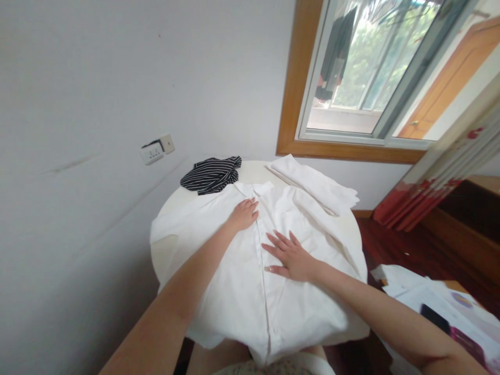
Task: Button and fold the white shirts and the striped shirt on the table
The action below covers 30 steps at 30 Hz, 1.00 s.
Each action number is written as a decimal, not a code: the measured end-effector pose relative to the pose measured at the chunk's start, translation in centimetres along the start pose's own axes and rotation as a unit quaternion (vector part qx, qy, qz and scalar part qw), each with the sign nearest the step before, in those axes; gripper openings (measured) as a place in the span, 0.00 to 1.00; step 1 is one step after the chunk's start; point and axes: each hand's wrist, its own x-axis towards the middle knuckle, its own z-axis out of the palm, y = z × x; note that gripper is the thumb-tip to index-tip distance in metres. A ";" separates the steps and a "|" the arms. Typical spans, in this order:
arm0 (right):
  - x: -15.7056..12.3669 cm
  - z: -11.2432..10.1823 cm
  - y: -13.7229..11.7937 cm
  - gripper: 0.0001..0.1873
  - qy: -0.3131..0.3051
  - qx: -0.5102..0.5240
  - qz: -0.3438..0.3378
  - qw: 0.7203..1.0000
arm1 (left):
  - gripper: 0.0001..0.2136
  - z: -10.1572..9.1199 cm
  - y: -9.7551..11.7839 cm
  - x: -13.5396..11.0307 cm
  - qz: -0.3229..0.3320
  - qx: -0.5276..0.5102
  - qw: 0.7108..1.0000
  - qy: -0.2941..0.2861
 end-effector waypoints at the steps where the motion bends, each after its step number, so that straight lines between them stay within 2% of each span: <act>1: 0.7 0.2 0.6 0.34 -0.002 0.003 0.001 1.000 | 0.24 -0.1 0.0 -0.1 -0.001 -0.002 1.000 0.005; 6: 4.6 0.2 3.9 0.31 -0.005 -0.006 0.054 0.999 | 0.24 -1.1 0.2 -0.7 0.018 -0.036 0.997 0.068; 9: 6.4 0.4 5.0 0.33 -0.021 -0.019 0.069 0.997 | 0.23 -1.2 0.3 -1.0 0.054 -0.044 0.997 0.030; 11: 7.5 0.6 5.4 0.34 -0.027 -0.020 0.067 0.997 | 0.23 -1.0 0.4 -1.1 0.044 -0.033 0.998 -0.009; 13: 8.6 0.8 6.1 0.32 -0.023 -0.023 0.071 0.997 | 0.24 -0.7 0.4 -1.1 0.024 -0.023 0.999 -0.026; 20: 12.7 1.8 10.8 0.32 -0.015 -0.055 0.157 0.986 | 0.25 -1.0 0.9 -1.4 -0.009 -0.028 0.999 -0.043; 24: 14.9 2.2 13.7 0.32 -0.003 -0.061 0.200 0.978 | 0.29 -1.3 1.1 -1.6 -0.049 -0.036 0.997 -0.054; 30: 16.5 2.7 16.4 0.33 0.006 -0.064 0.258 0.964 | 0.30 -0.7 1.4 -1.7 -0.054 -0.041 0.996 -0.052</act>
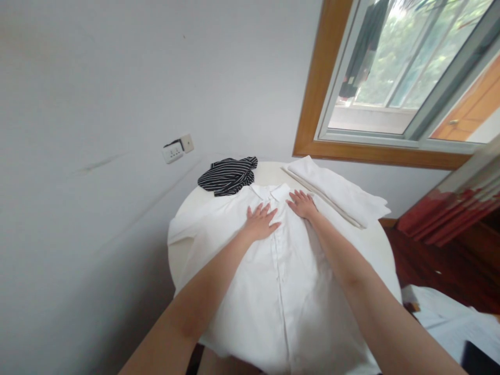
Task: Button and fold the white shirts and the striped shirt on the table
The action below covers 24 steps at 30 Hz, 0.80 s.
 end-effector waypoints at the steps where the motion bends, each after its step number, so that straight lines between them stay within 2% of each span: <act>1: 0.1 0.0 0.1 0.33 -0.004 0.001 0.003 1.000 | 0.29 0.0 0.1 0.0 -0.002 0.000 1.000 0.006; 6: -0.1 -1.1 -0.9 0.28 -0.003 -0.013 -0.006 1.000 | 0.22 -1.3 -1.0 0.4 -0.014 0.010 0.998 0.060; 9: -1.0 -1.5 -3.4 0.27 0.015 -0.022 -0.071 0.997 | 0.19 -2.1 -3.2 0.5 -0.062 0.032 0.992 0.110; 11: -1.7 -1.1 -5.4 0.30 0.007 -0.008 -0.097 0.995 | 0.20 -2.0 -4.7 0.5 -0.109 0.051 0.984 0.128; 15: -2.9 0.0 -7.9 0.35 0.016 0.016 -0.078 0.997 | 0.24 -0.7 -6.3 0.3 -0.160 0.050 0.981 0.094; 21: -3.6 -0.6 -7.6 0.29 0.021 0.021 -0.090 0.995 | 0.26 -0.5 -6.2 0.5 -0.182 0.033 0.981 0.064; 24: -4.4 -0.9 -5.5 0.26 0.023 0.018 -0.031 0.999 | 0.27 -0.9 -6.3 0.6 -0.181 0.032 0.982 0.047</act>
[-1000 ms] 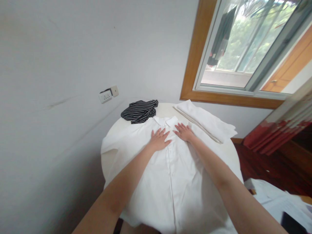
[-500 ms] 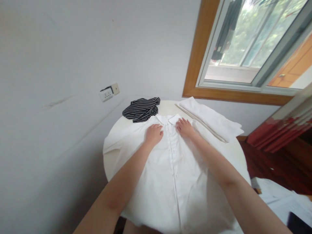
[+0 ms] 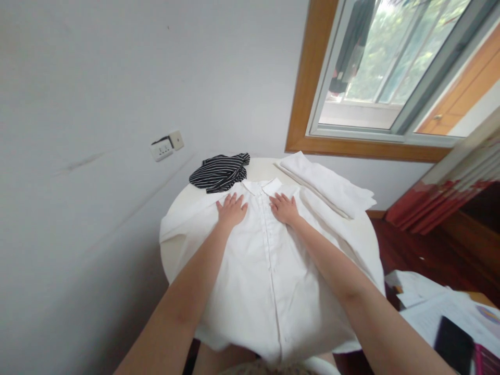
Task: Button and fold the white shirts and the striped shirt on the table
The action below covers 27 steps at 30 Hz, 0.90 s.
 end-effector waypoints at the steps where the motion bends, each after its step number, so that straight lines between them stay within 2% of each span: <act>1: -0.4 -0.1 1.0 0.26 0.000 -0.004 0.031 1.000 | 0.28 -0.1 -0.1 0.1 -0.001 0.001 1.000 -0.006; 3: -1.4 -0.2 3.5 0.27 0.000 -0.013 0.077 0.997 | 0.28 -0.2 -0.5 0.1 -0.004 0.007 1.000 -0.012; 7: -2.9 -0.2 7.4 0.29 0.003 -0.018 0.096 0.995 | 0.28 -0.4 -2.2 -0.1 0.000 0.030 1.000 0.010; 12: -3.4 -0.4 8.4 0.28 0.008 -0.010 0.090 0.996 | 0.24 -1.8 -4.7 -1.6 0.073 0.075 0.993 0.044; 15: -3.2 -1.1 8.2 0.24 0.014 -0.001 0.067 0.998 | 0.20 -3.5 -4.6 -2.3 0.080 0.128 0.988 0.032; 18: -2.7 -2.1 6.7 0.22 0.024 0.003 0.072 0.997 | 0.17 -5.2 -2.3 -2.0 0.113 0.172 0.979 -0.002; 21: -1.7 -2.8 3.1 0.21 0.054 0.024 0.049 0.997 | 0.15 -5.8 1.2 -1.4 0.153 0.148 0.977 0.017; 24: -0.8 -2.8 -1.1 0.19 0.065 0.062 -0.031 0.995 | 0.15 -4.5 4.1 -1.1 0.167 0.080 0.982 0.043; 27: -0.3 -2.1 -3.8 0.19 0.058 0.069 -0.067 0.994 | 0.18 -2.0 5.0 -1.4 0.148 0.041 0.987 0.053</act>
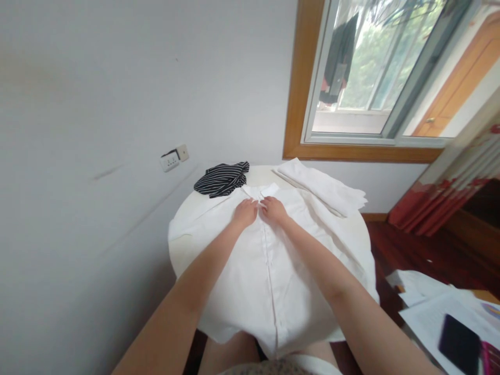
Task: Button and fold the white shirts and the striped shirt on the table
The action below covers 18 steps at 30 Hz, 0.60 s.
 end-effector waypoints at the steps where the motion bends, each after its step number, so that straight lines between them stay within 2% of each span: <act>1: 0.1 0.5 -0.3 0.18 0.001 0.001 0.001 1.000 | 0.19 0.8 0.0 -0.2 -0.008 -0.004 1.000 0.003; 3: 0.0 1.4 -0.2 0.18 0.010 0.010 0.011 1.000 | 0.20 2.0 -0.3 -0.5 -0.015 -0.012 1.000 0.004; 6: 0.0 2.5 0.8 0.18 0.029 0.037 0.008 0.999 | 0.20 2.7 -1.0 -0.8 -0.013 -0.026 1.000 0.001; 13: 0.4 3.1 1.8 0.19 0.055 0.080 0.003 0.995 | 0.17 2.3 -1.2 -0.6 -0.009 -0.076 0.997 0.028; 18: 0.3 2.6 1.5 0.13 0.089 0.074 0.071 0.991 | 0.11 1.9 -1.4 -0.4 -0.010 -0.132 0.990 0.038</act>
